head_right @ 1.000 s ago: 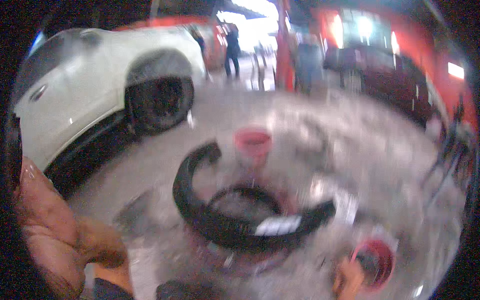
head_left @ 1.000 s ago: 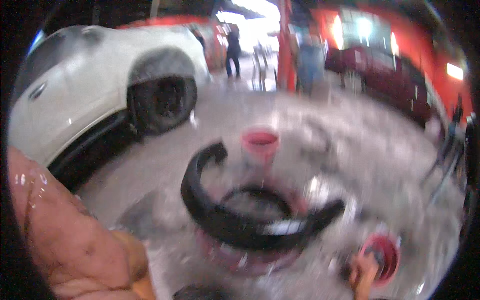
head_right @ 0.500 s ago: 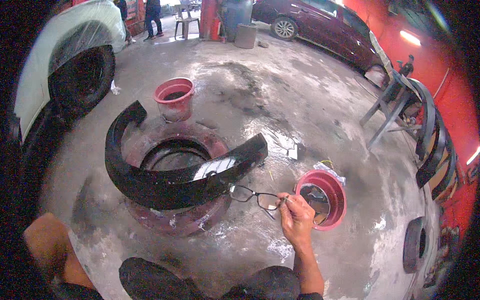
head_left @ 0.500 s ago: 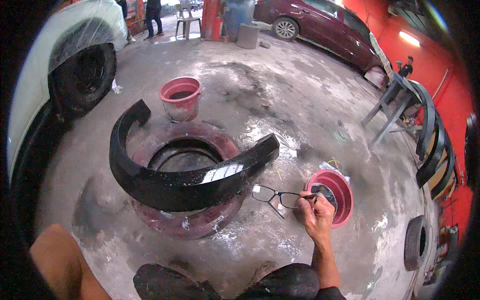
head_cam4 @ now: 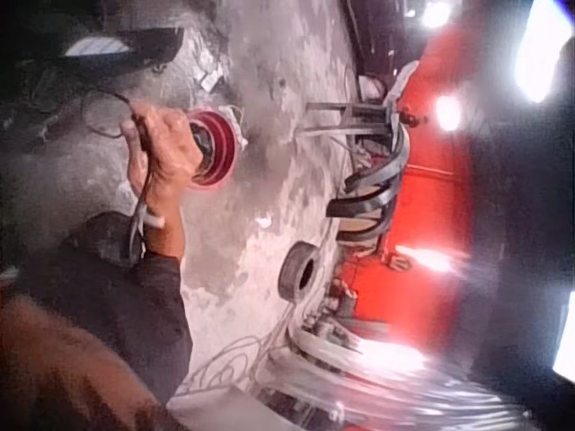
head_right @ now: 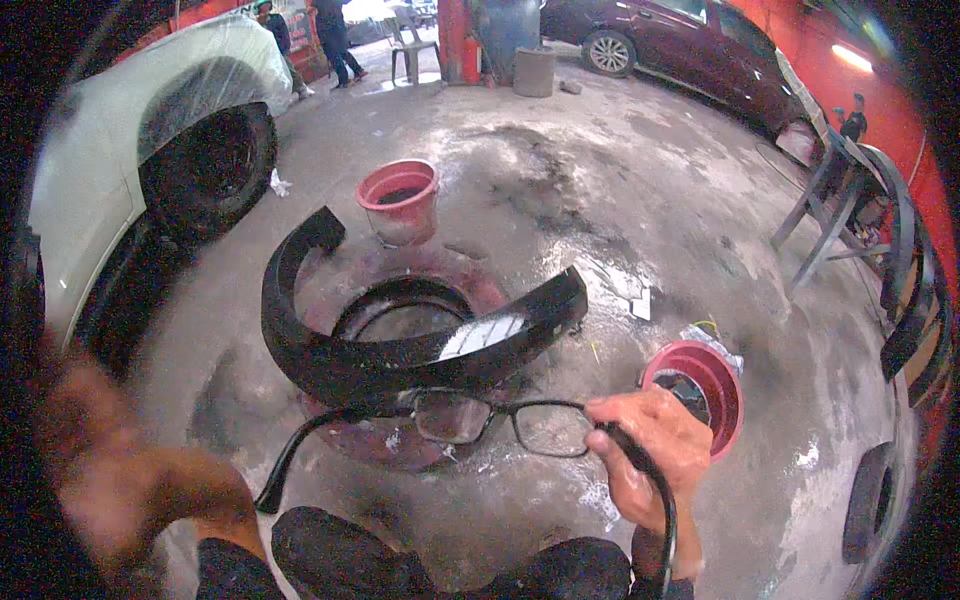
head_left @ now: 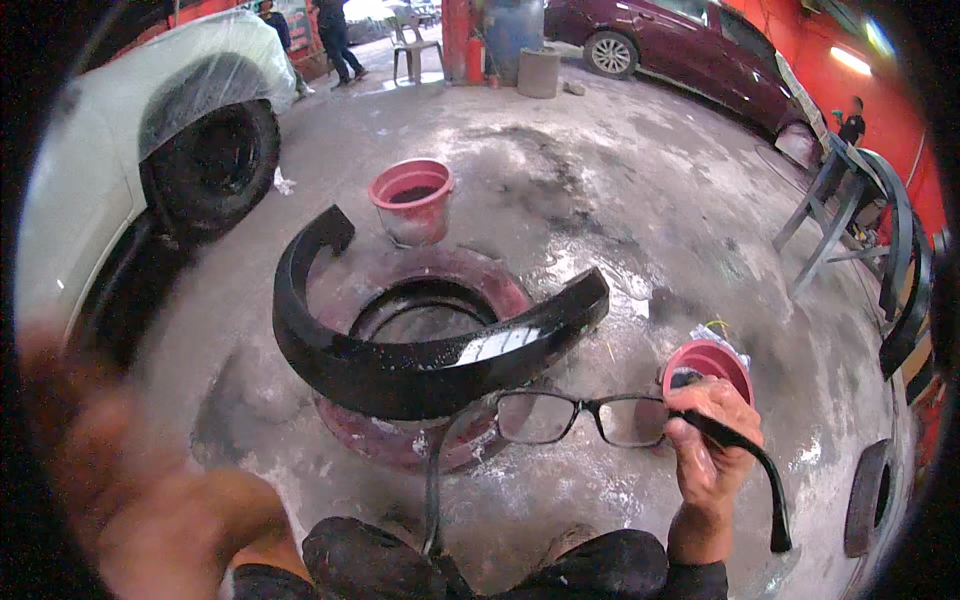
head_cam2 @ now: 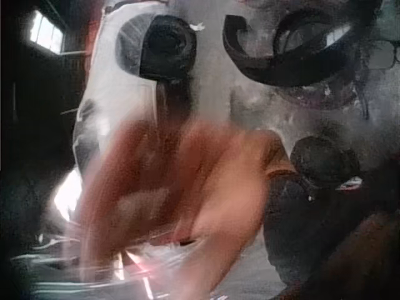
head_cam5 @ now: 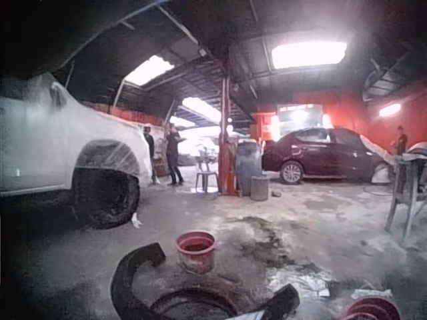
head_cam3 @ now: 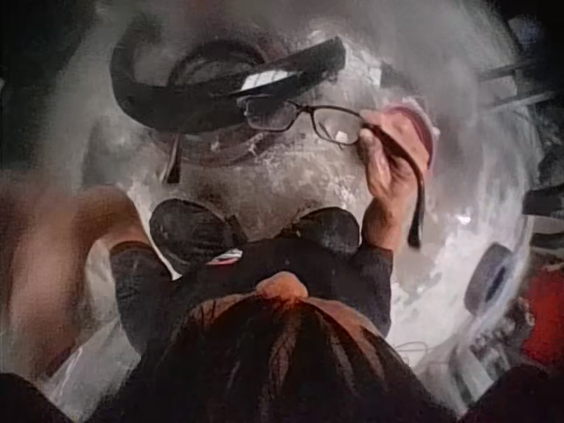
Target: The person scrubs a black curved car part with a sponge, repeatedly dipping it into a pink bucket of water. They briefly remove eyeglasses from their face and continue scrubbing the part on a tire stand.
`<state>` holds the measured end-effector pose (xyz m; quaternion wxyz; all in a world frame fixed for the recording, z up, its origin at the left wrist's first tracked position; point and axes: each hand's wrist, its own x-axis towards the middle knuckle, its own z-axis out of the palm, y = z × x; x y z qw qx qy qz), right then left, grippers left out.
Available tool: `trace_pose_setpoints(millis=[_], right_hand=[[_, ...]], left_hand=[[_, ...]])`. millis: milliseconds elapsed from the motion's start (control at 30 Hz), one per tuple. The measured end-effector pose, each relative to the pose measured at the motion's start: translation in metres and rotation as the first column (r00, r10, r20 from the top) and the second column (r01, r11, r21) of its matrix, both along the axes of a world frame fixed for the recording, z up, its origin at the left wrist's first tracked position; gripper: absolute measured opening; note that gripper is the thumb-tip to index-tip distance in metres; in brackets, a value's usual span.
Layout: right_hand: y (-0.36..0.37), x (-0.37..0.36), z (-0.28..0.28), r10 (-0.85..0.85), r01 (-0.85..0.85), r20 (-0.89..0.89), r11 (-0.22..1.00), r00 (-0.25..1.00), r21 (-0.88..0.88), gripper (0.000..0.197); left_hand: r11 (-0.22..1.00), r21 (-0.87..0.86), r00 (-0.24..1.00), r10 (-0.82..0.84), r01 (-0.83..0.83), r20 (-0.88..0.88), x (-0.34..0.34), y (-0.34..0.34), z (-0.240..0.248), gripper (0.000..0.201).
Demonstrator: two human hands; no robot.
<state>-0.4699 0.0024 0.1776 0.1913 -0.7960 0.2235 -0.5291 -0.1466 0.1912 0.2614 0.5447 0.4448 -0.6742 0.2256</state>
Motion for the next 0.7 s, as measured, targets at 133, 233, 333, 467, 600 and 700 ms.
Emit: trace_pose_setpoints(millis=[133, 233, 333, 467, 600, 700], right_hand=[[0.011, 0.003, 0.007, 0.085, -0.083, 0.081, 0.996, 0.993, -0.034, 0.022], [0.024, -0.001, 0.019, 0.079, -0.074, 0.072, 0.994, 0.994, -0.075, 0.022], [0.022, -0.004, 0.009, 0.143, -0.125, 0.174, 0.986, 0.974, -0.112, 0.02], [0.02, -0.023, 0.0, 0.163, -0.125, 0.188, 0.972, 0.969, -0.198, 0.045], [0.016, -0.024, -0.015, 0.285, -0.202, 0.271, 0.933, 0.92, -0.296, 0.038], [0.007, -0.046, -0.005, 0.535, -0.537, 0.241, 0.841, 0.81, -0.066, 0.031]], left_hand=[[0.932, 0.238, 0.958, -0.24, 0.272, -0.154, -0.01, -0.05, -0.041, 0.033], [0.766, 0.326, 0.829, -0.477, 0.555, -0.291, -0.017, -0.066, -0.06, 0.036], [0.717, 0.281, 0.769, -0.575, 0.638, -0.281, -0.019, -0.067, -0.056, 0.025], [0.664, 0.156, 0.677, -0.68, 0.731, -0.281, -0.03, -0.072, -0.056, 0.014], [0.602, 0.143, 0.614, -0.731, 0.786, -0.296, -0.026, -0.063, -0.055, 0.009], [0.513, 0.25, 0.57, -0.733, 0.822, -0.371, -0.023, -0.048, -0.047, 0.005]])
